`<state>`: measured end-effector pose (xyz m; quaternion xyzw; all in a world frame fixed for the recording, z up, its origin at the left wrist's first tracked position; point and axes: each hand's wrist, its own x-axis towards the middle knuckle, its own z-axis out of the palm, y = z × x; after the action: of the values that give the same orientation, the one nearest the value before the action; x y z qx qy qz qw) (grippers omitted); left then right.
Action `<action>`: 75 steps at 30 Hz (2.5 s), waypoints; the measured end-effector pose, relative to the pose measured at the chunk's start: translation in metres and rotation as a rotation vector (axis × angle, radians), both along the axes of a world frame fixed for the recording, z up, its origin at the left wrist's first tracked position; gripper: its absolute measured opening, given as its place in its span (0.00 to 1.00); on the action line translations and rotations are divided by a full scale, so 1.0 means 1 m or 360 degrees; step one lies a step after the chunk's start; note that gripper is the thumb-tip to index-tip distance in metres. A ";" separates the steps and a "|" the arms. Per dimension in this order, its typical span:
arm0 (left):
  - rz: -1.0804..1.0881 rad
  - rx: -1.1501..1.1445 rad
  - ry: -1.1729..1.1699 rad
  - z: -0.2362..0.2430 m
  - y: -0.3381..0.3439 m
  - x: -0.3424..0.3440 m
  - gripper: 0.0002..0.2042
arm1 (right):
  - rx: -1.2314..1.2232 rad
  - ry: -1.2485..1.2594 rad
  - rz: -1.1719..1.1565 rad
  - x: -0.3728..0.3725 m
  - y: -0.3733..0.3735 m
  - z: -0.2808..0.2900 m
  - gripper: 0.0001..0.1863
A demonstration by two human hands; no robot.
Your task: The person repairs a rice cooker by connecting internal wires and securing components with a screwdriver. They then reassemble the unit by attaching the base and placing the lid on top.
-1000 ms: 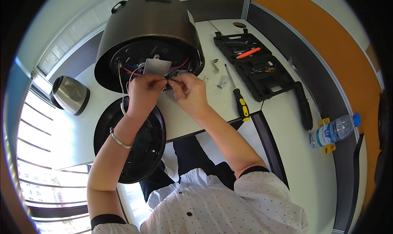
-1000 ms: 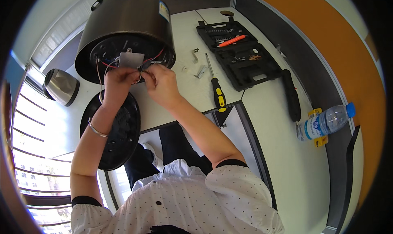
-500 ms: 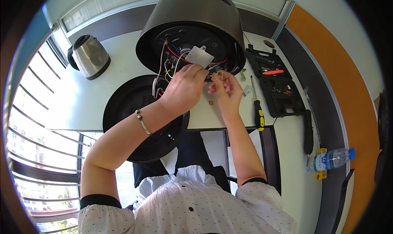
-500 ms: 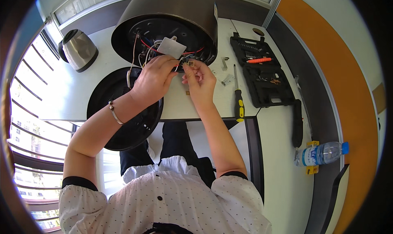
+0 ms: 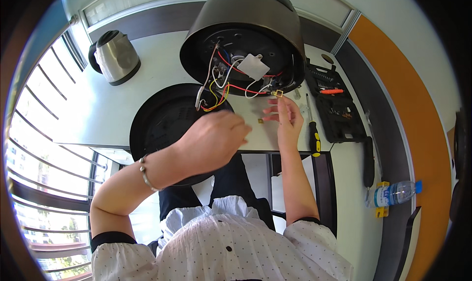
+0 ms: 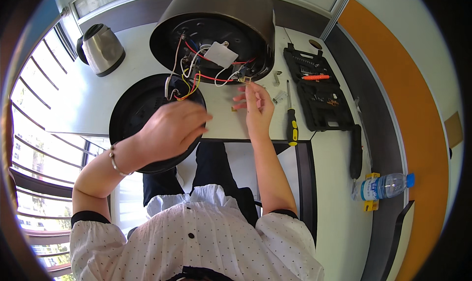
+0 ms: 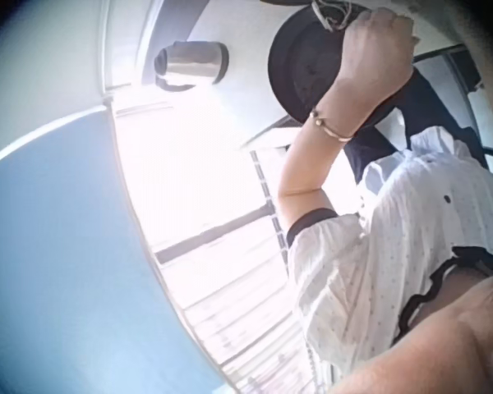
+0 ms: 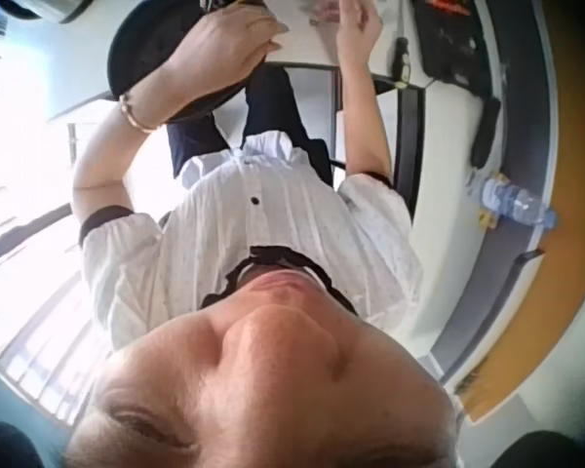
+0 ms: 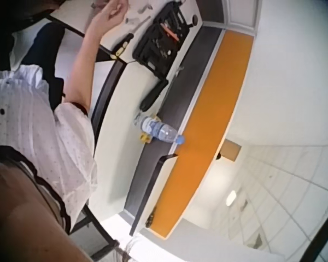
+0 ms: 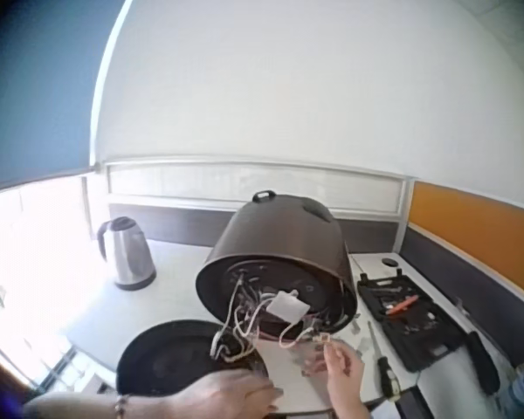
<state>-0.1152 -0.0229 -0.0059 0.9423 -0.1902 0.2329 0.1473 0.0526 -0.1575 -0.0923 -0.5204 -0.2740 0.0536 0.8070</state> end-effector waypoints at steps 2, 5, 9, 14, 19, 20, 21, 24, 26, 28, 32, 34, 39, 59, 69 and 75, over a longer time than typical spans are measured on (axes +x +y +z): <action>-0.0060 -0.0031 0.0177 -0.005 0.000 -0.019 0.09 | -0.0116 -0.0030 -0.0102 -0.001 -0.005 -0.007 0.13; -0.0109 -0.0085 0.0283 -0.011 0.002 -0.049 0.10 | -0.0361 -0.0302 -0.0286 -0.004 -0.012 -0.012 0.11; 0.0013 -0.0133 0.0405 -0.015 0.009 -0.082 0.13 | -0.0864 -0.1267 -0.0630 -0.013 -0.013 -0.004 0.08; 0.0194 -0.0056 0.0361 -0.018 0.018 -0.116 0.20 | -0.1238 -0.1816 -0.0451 -0.016 -0.012 -0.004 0.08; 0.0357 0.0163 0.0372 -0.024 0.029 -0.141 0.27 | -0.1353 -0.1729 -0.0482 -0.008 -0.021 -0.017 0.08; 0.0417 0.0191 0.0358 -0.027 0.031 -0.145 0.27 | -0.1378 -0.1715 -0.0509 -0.007 -0.023 -0.016 0.08; 0.0476 0.0220 0.0345 -0.030 0.033 -0.148 0.27 | -0.1412 -0.1701 -0.0524 -0.006 -0.025 -0.016 0.08; 0.0616 0.0217 0.0300 -0.035 0.038 -0.154 0.25 | -0.1498 -0.1642 -0.0588 0.001 -0.034 -0.018 0.09; 0.0700 0.0229 0.0200 -0.046 0.044 -0.158 0.23 | -0.1426 -0.1640 -0.0648 0.002 -0.035 -0.018 0.08; 0.0741 0.0198 0.0083 -0.055 0.050 -0.158 0.16 | -0.1434 -0.1676 -0.0704 0.006 -0.038 -0.021 0.08; 0.0766 0.0151 -0.0093 -0.067 0.062 -0.158 0.09 | -0.1387 -0.1663 -0.0824 -0.002 -0.041 -0.020 0.08; 0.0778 0.0174 -0.0174 -0.075 0.070 -0.159 0.08 | -0.1344 -0.1694 -0.0884 -0.011 -0.040 -0.019 0.12; 0.0594 0.0167 -0.0395 -0.075 0.073 -0.155 0.10 | -0.1116 -0.1797 -0.0607 -0.064 -0.022 -0.002 0.27; 0.0210 -0.0081 -0.0597 0.022 0.061 -0.105 0.22 | -0.0576 -0.1599 -0.0572 -0.069 -0.017 0.001 0.29; 0.0404 -0.0243 -0.0765 0.014 0.077 -0.070 0.45 | -0.0464 -0.1109 -0.0346 -0.051 -0.028 0.011 0.30; 0.0521 -0.0313 -0.0770 0.010 0.079 -0.054 0.38 | -0.0378 -0.1071 -0.0333 -0.041 -0.027 0.010 0.31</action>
<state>-0.1695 0.0564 0.0041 0.8589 -0.0421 0.4883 0.1488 0.0111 -0.1844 -0.0825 -0.6240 -0.4612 -0.1718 0.6069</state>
